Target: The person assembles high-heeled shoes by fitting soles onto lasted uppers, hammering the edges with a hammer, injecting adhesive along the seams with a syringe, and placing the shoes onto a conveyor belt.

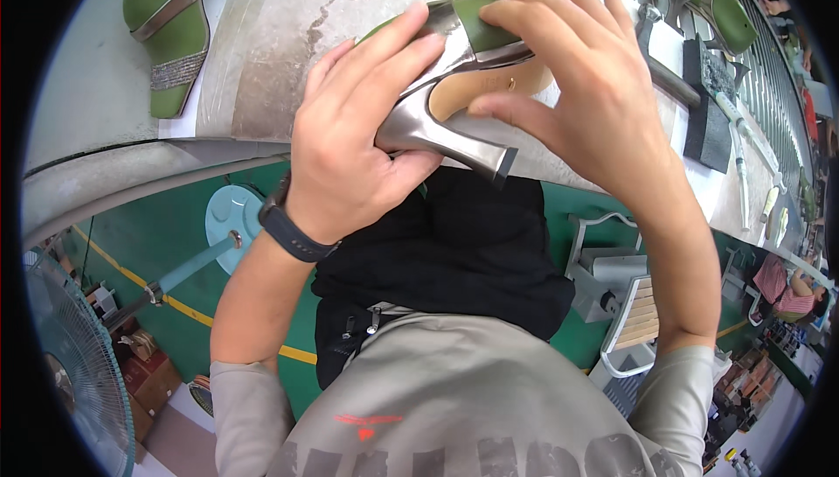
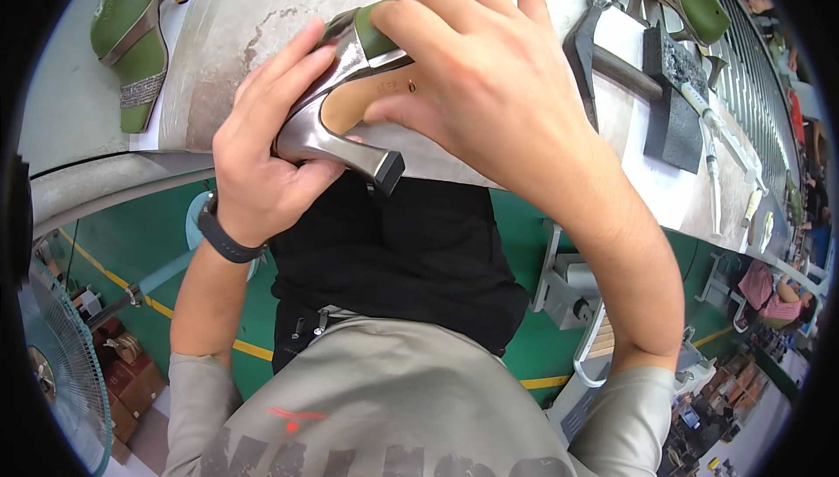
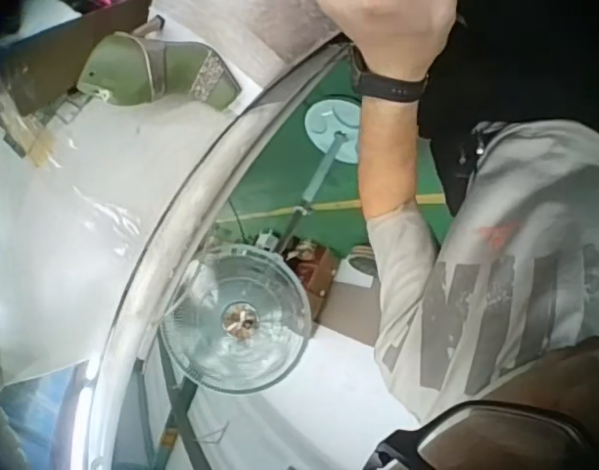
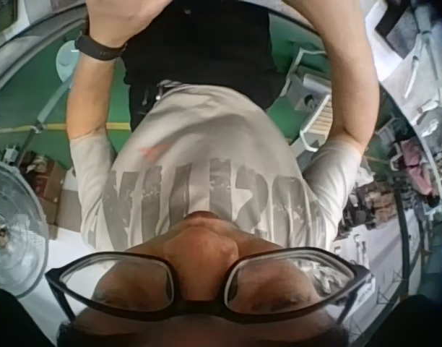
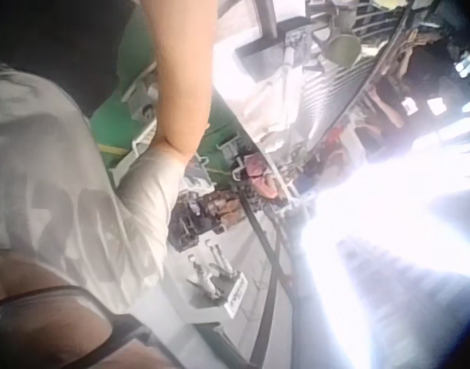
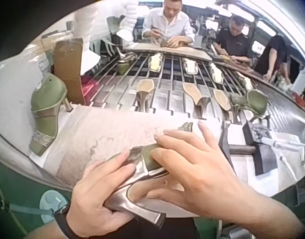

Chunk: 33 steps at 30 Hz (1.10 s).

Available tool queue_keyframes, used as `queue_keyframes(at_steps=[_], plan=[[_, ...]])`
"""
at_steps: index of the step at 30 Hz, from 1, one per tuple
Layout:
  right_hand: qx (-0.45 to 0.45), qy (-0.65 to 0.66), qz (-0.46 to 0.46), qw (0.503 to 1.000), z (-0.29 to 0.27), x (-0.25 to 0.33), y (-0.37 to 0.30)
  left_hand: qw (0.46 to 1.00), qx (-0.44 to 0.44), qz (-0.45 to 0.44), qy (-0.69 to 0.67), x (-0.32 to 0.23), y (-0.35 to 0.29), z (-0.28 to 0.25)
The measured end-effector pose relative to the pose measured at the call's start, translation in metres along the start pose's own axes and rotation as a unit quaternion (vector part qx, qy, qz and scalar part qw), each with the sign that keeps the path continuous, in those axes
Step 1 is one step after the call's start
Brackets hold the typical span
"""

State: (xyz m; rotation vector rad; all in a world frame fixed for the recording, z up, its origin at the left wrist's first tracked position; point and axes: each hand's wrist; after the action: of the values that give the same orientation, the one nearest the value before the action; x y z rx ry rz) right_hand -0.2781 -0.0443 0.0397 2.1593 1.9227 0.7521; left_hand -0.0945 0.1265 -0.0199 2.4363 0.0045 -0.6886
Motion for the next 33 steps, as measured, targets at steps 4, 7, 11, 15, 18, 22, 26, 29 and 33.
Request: queue_keyframes(at_steps=[4,7,11,15,18,22,26,29,33], plan=[[-0.029,0.040,-0.012,0.999,0.008,-0.004,-0.005,0.994,0.097,0.004,0.048,-0.009,0.014,-0.013],[-0.079,0.040,-0.034,0.995,0.019,-0.010,-0.002,0.993,0.108,0.010,0.048,-0.005,0.014,-0.014],[-0.081,0.008,-0.061,0.995,0.030,-0.018,0.003,0.991,0.118,0.021,0.055,0.001,0.015,-0.019],[-0.088,-0.044,-0.091,0.991,0.043,-0.041,-0.003,0.991,0.118,0.025,0.057,0.002,0.015,-0.018],[-0.066,-0.016,-0.078,0.995,0.030,-0.023,0.003,0.991,0.114,0.023,0.060,0.003,0.013,-0.016],[-0.023,0.112,0.019,0.993,0.003,0.003,0.014,0.991,0.113,0.028,0.072,0.003,0.011,-0.014],[0.040,0.124,0.056,0.990,-0.016,0.013,0.021,0.990,0.112,0.028,0.078,0.002,0.009,-0.010],[0.104,0.134,0.080,0.982,-0.029,0.016,0.033,0.991,0.100,0.035,0.082,0.001,0.007,-0.005],[0.201,0.149,0.113,0.962,-0.042,0.014,0.054,0.992,0.086,0.044,0.082,0.003,0.004,0.001]])
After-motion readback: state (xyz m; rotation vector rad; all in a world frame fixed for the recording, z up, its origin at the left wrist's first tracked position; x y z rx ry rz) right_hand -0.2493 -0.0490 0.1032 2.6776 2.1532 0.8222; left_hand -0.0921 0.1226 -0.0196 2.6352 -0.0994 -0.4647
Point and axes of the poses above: each hand's wrist, its own y-axis towards the middle knuckle, its own z-axis out of the palm, x = y × z, and after that the axes turned 6 degrees about y, right-handed
